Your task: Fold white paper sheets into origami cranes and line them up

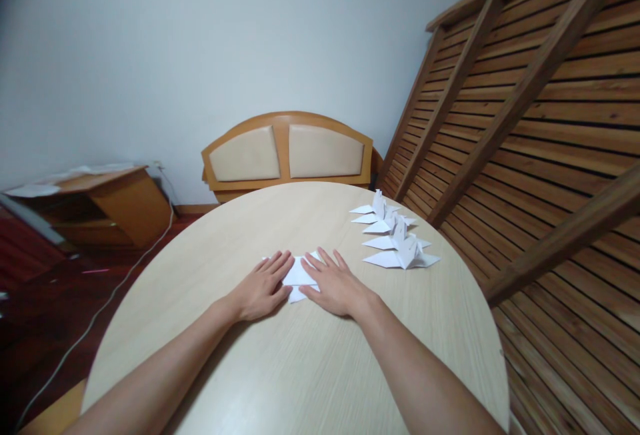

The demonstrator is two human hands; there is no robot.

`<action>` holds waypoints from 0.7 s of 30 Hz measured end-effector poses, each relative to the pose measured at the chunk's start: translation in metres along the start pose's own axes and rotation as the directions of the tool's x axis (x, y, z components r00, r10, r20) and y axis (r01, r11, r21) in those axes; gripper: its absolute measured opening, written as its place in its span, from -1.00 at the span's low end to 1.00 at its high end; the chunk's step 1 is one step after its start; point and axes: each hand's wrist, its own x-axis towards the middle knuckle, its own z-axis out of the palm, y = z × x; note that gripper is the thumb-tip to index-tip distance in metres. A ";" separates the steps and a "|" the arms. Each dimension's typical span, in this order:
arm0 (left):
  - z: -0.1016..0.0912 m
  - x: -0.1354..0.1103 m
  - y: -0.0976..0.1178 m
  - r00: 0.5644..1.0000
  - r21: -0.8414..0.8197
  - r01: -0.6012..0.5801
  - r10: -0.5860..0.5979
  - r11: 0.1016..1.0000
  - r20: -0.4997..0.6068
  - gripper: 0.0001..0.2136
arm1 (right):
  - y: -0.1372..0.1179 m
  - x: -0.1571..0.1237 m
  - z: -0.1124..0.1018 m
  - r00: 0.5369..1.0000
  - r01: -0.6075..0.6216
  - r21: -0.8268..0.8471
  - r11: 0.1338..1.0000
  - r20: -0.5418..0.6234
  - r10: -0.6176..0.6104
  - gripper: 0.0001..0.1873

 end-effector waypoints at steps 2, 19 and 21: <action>0.001 0.000 -0.001 1.000 -0.009 0.017 -0.017 1.000 -0.019 -0.39 | 0.002 0.001 0.001 0.999 -0.020 -0.025 0.999 -0.030 0.020 -0.32; 0.003 0.000 -0.004 0.995 -0.026 0.070 -0.072 0.997 -0.067 -0.47 | -0.013 0.009 -0.005 0.926 0.326 0.145 0.934 -0.249 -0.284 -0.87; 0.002 0.001 -0.004 0.996 -0.030 0.061 -0.062 0.998 -0.065 -0.49 | -0.012 0.010 -0.005 0.927 0.320 0.160 0.934 -0.258 -0.274 -0.91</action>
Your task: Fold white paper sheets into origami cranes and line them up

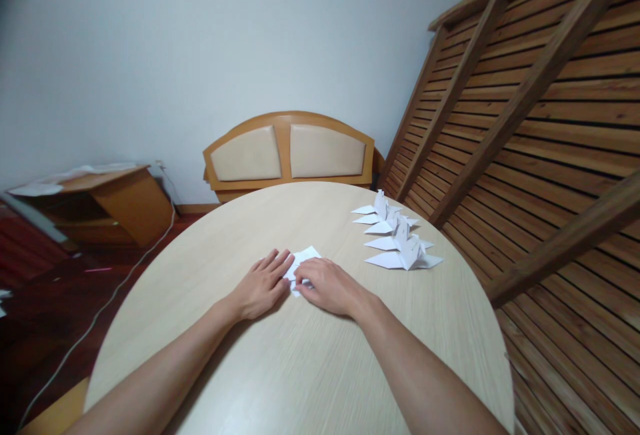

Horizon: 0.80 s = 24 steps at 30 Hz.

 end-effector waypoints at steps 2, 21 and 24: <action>-0.001 0.000 0.001 1.000 -0.016 -0.024 0.024 1.000 -0.003 -0.50 | 0.001 0.000 0.000 1.000 -0.027 0.011 1.000 -0.011 0.027 -0.87; -0.015 0.004 0.011 0.915 -0.201 -0.068 -0.019 0.977 -0.402 -0.78 | 0.004 -0.001 -0.011 0.890 -0.227 0.205 0.952 -0.354 0.288 -0.78; -0.015 0.003 0.012 0.908 -0.274 -0.040 -0.080 0.961 -0.410 -0.77 | 0.006 0.000 -0.011 0.870 -0.276 0.162 0.947 -0.376 0.318 -0.80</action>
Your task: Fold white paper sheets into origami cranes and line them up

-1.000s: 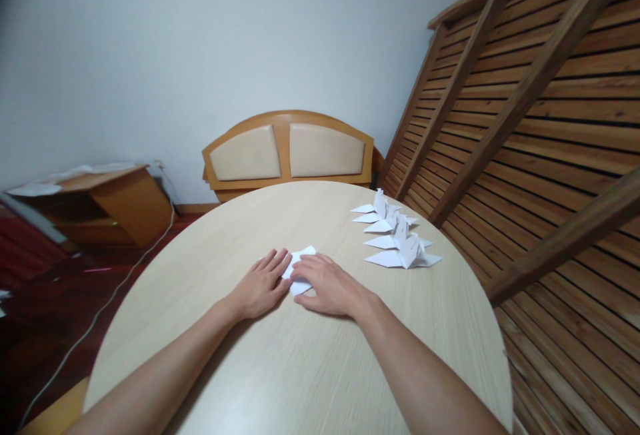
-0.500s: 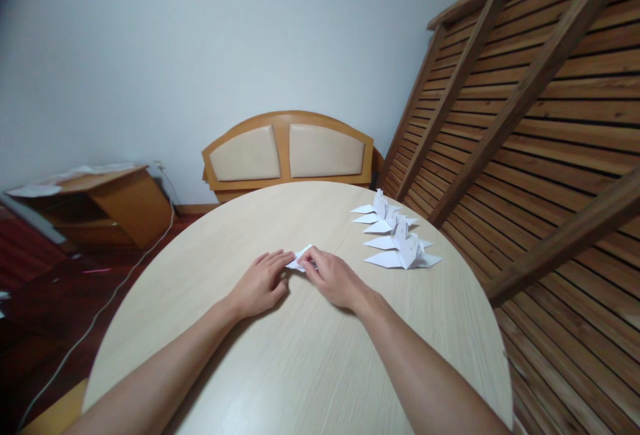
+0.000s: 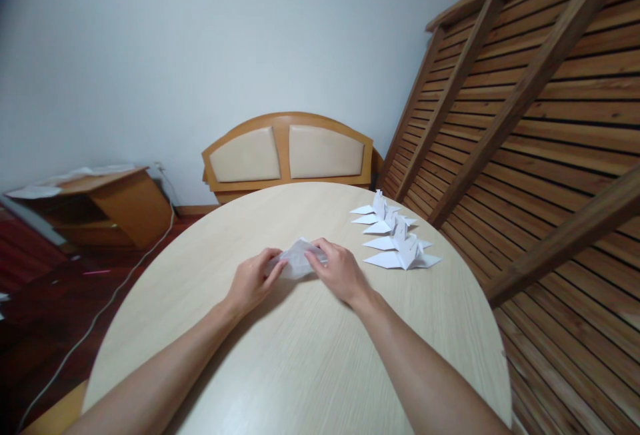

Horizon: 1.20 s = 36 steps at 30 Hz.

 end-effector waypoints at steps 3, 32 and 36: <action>0.000 0.000 0.000 0.999 -0.025 0.046 -0.047 0.999 -0.022 -0.73 | 0.002 0.002 0.000 0.999 -0.022 -0.008 1.000 -0.025 0.022 -0.77; 0.005 -0.003 -0.003 0.926 0.039 -0.228 0.205 0.973 0.318 -0.61 | 0.028 -0.001 0.009 0.995 -0.051 -0.280 0.959 0.067 0.073 -0.81; 0.004 -0.003 -0.007 0.932 0.020 -0.235 0.219 0.972 0.289 -0.63 | 0.020 -0.003 0.008 0.982 0.113 -0.169 0.979 0.171 -0.084 -0.79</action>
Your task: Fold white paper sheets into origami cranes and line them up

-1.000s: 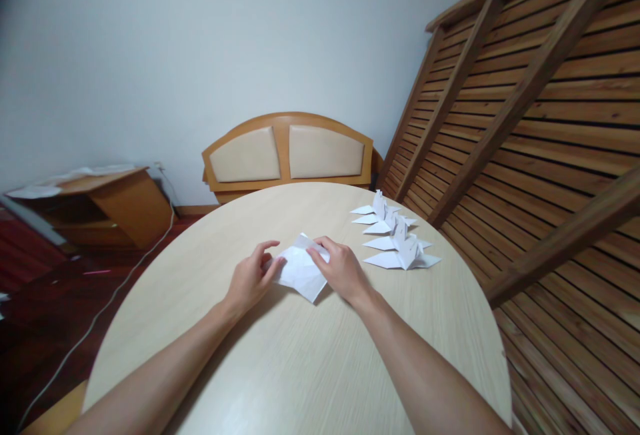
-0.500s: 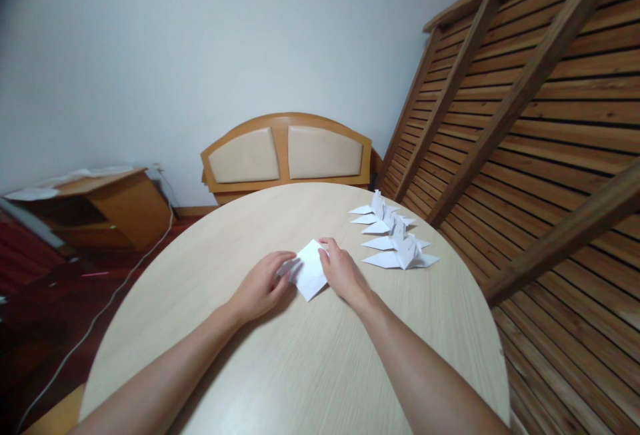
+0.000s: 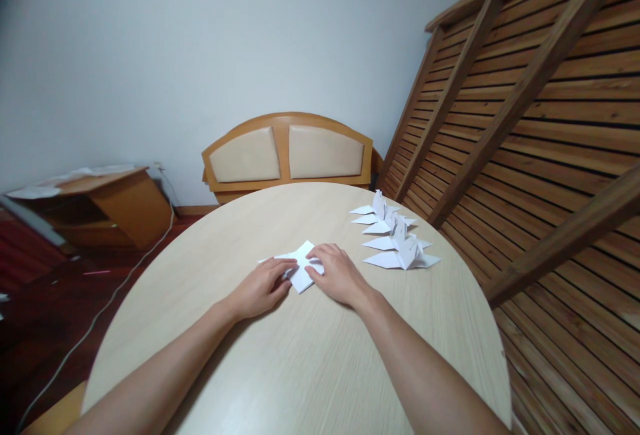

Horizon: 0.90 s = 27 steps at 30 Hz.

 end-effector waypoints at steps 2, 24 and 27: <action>0.000 0.000 0.000 1.000 -0.020 -0.009 0.009 1.000 -0.006 -0.62 | -0.005 -0.002 0.000 0.996 0.066 0.046 0.997 0.064 -0.069 -0.71; -0.003 0.000 -0.003 1.000 -0.058 -0.026 0.026 0.998 0.001 -0.81 | -0.009 -0.004 -0.005 0.972 0.117 0.117 0.986 0.191 -0.138 -0.70; -0.004 0.001 -0.003 1.000 -0.070 -0.015 0.015 0.997 -0.003 -0.80 | -0.009 -0.005 -0.006 0.972 0.109 0.129 0.986 0.195 -0.133 -0.61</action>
